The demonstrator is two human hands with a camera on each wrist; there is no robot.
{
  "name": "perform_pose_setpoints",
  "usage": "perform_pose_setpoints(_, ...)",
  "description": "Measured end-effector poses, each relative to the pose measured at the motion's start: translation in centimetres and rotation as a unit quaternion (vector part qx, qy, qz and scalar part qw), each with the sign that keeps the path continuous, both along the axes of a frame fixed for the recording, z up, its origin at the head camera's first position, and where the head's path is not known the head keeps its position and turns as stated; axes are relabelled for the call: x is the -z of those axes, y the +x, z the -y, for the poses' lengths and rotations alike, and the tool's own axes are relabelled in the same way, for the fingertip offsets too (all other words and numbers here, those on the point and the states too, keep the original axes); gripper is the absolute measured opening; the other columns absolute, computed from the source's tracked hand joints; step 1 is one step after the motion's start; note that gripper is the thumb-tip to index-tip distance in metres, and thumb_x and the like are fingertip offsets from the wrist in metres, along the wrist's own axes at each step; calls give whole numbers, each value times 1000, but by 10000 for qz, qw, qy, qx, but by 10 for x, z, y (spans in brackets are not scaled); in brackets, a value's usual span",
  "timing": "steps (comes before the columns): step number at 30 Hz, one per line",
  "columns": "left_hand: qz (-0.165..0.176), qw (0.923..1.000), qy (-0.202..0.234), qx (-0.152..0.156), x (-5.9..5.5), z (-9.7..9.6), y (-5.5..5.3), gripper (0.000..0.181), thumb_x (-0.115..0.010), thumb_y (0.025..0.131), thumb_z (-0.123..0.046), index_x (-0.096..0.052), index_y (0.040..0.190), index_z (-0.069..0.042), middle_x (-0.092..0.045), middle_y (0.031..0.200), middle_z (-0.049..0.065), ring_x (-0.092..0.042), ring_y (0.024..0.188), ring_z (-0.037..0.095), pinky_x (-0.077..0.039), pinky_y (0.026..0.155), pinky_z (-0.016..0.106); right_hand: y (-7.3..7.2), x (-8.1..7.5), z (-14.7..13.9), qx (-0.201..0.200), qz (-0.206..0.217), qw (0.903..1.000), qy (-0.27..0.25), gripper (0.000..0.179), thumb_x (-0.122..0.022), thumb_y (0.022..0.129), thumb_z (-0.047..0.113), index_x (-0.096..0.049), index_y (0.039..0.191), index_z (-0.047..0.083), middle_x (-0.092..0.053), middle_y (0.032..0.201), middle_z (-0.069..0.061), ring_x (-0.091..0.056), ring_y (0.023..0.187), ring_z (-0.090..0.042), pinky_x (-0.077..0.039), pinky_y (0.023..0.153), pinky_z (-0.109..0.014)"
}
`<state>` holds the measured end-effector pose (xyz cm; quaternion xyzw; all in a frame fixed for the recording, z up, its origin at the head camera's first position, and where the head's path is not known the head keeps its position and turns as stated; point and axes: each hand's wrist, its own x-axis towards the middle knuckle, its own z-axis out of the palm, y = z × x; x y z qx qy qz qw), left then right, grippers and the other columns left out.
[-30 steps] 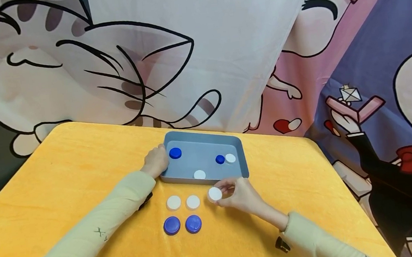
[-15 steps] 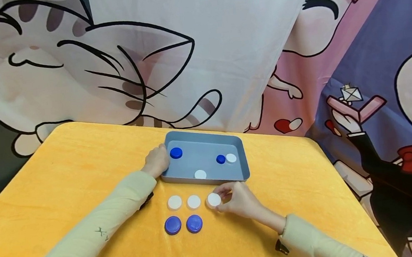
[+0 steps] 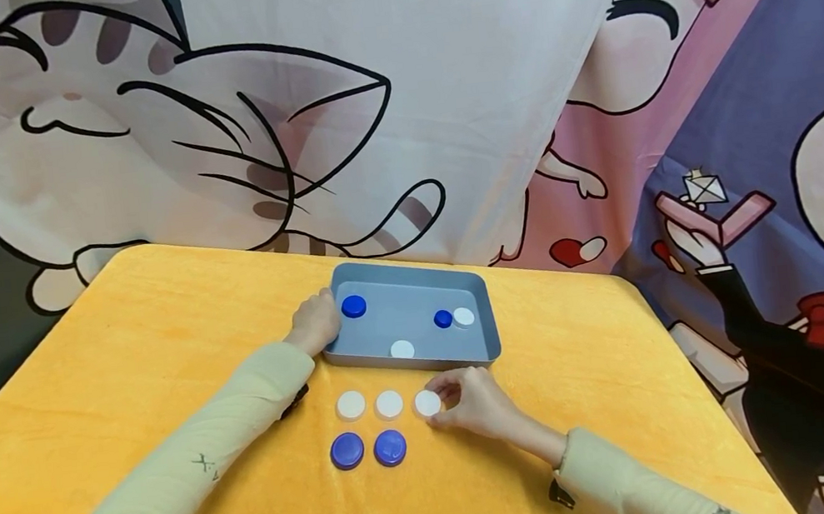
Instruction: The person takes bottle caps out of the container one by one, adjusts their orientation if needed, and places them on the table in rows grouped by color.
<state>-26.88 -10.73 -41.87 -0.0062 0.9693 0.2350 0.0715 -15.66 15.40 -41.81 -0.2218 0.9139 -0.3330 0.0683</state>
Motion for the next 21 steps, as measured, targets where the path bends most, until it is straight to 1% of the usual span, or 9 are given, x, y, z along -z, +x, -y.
perform_pose_setpoints(7,-75,10000,20,4,0,0,0,30,-37,99,-6,-46,121,12,-62,109,29,-64,98,37,-53,84,50,-3,-2,0,-69,-22,9999,140,32,-87,67,20,-74,95,11,-72,83,3,-63,75,-7,-52,70,-18)
perform_pose_setpoints(21,-31,10000,24,0,0,0,1,30,-39,98,-6,-46,121,12,-62,109,29,-64,97,37,-54,84,49,-1,1,1,-78,-33,9999,150,35,-87,68,18,-72,98,6,-71,87,-1,-62,78,-10,-53,71,-21)
